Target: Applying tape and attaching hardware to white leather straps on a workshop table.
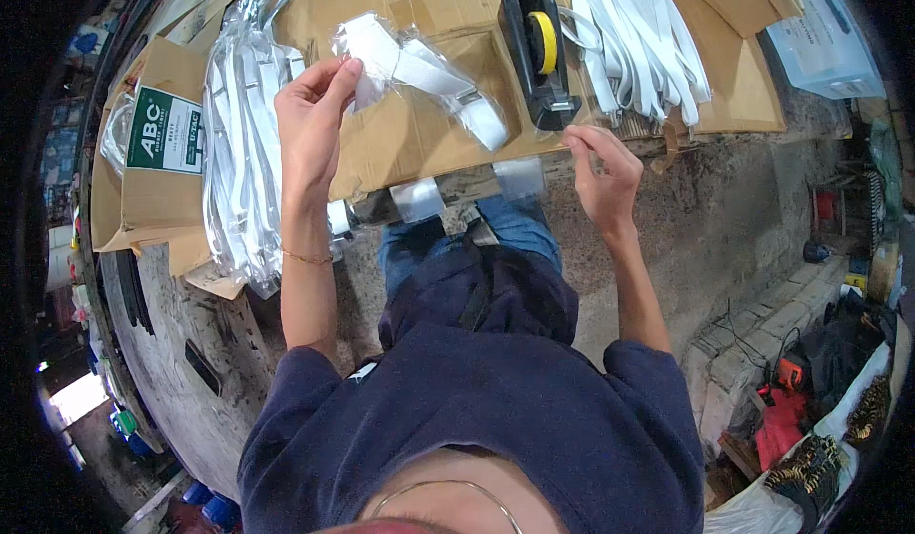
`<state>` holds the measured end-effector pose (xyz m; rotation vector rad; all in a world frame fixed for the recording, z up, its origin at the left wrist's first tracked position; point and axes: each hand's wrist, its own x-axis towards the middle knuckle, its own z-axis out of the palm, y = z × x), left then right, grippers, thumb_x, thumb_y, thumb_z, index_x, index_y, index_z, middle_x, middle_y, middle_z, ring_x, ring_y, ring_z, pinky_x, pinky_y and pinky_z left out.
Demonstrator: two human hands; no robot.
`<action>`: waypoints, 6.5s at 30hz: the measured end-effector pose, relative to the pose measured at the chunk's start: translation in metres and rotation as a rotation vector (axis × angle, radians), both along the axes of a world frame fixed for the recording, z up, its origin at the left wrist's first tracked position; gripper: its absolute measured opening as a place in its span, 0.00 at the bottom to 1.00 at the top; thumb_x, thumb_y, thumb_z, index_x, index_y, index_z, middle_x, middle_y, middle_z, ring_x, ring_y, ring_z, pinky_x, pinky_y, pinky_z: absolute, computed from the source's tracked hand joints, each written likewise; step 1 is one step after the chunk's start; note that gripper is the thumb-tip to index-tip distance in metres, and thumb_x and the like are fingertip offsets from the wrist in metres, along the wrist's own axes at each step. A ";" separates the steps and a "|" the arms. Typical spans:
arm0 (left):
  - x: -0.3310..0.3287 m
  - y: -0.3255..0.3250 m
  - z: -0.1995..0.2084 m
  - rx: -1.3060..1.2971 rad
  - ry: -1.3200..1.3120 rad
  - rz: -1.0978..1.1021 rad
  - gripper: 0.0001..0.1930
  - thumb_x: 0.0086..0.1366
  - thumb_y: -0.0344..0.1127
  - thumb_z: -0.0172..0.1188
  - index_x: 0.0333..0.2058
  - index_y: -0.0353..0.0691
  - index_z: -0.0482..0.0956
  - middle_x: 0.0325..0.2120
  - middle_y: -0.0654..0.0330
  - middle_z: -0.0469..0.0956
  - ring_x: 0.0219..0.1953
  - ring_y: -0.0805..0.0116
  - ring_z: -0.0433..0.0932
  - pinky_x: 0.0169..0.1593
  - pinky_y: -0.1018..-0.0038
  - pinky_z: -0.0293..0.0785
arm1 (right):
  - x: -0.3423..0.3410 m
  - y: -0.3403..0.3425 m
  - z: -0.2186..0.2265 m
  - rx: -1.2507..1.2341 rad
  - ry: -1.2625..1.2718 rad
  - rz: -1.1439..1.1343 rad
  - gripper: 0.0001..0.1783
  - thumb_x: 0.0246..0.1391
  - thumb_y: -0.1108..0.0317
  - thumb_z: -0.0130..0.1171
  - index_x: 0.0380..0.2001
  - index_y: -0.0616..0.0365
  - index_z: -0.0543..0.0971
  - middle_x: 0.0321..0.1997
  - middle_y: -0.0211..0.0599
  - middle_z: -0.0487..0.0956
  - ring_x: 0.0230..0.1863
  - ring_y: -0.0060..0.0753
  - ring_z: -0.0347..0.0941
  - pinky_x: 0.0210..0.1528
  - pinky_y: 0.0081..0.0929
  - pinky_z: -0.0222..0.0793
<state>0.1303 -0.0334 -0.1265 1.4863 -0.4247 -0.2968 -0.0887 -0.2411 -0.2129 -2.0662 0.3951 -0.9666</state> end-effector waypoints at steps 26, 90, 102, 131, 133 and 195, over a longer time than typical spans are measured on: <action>0.000 0.000 -0.001 0.034 0.006 -0.047 0.09 0.62 0.29 0.61 0.38 0.29 0.80 0.29 0.64 0.78 0.30 0.80 0.73 0.37 0.83 0.69 | 0.013 -0.014 0.039 0.826 0.153 0.011 0.07 0.48 0.76 0.64 0.27 0.60 0.75 0.24 0.28 0.76 0.20 0.15 0.65 0.24 0.14 0.60; -0.013 -0.010 0.004 -0.018 -0.033 -0.029 0.11 0.60 0.30 0.60 0.34 0.25 0.80 0.26 0.59 0.80 0.29 0.79 0.75 0.34 0.81 0.71 | 0.125 0.100 0.096 1.435 -0.282 0.278 0.12 0.54 0.70 0.61 0.40 0.64 0.77 0.14 0.18 0.59 0.13 0.11 0.48 0.15 0.16 0.44; -0.015 -0.008 0.006 0.012 0.018 -0.031 0.09 0.60 0.29 0.61 0.36 0.28 0.81 0.29 0.61 0.80 0.31 0.79 0.75 0.36 0.82 0.70 | 0.131 0.107 0.088 1.382 -0.321 0.232 0.13 0.52 0.72 0.62 0.41 0.65 0.77 0.17 0.19 0.66 0.13 0.09 0.50 0.14 0.15 0.45; -0.021 0.002 0.017 -0.046 -0.015 -0.112 0.11 0.53 0.28 0.67 0.34 0.29 0.79 0.28 0.61 0.80 0.31 0.79 0.76 0.37 0.82 0.73 | 0.137 0.040 0.112 0.558 0.222 0.429 0.13 0.45 0.68 0.70 0.31 0.66 0.82 0.24 0.28 0.78 0.25 0.14 0.69 0.27 0.14 0.63; -0.023 0.005 0.023 -0.045 -0.015 -0.106 0.11 0.53 0.28 0.67 0.34 0.28 0.79 0.29 0.60 0.80 0.31 0.79 0.77 0.37 0.82 0.74 | 0.138 0.041 0.108 0.637 0.149 0.486 0.12 0.44 0.70 0.70 0.30 0.67 0.82 0.24 0.28 0.78 0.25 0.14 0.69 0.28 0.13 0.63; 0.083 0.013 0.281 0.047 -1.011 -0.220 0.32 0.49 0.39 0.73 0.50 0.31 0.72 0.42 0.52 0.79 0.46 0.65 0.77 0.48 0.69 0.74 | 0.298 0.056 0.531 0.499 -0.461 1.553 0.10 0.65 0.59 0.42 0.35 0.51 0.70 0.39 0.46 0.80 0.33 0.37 0.78 0.35 0.35 0.77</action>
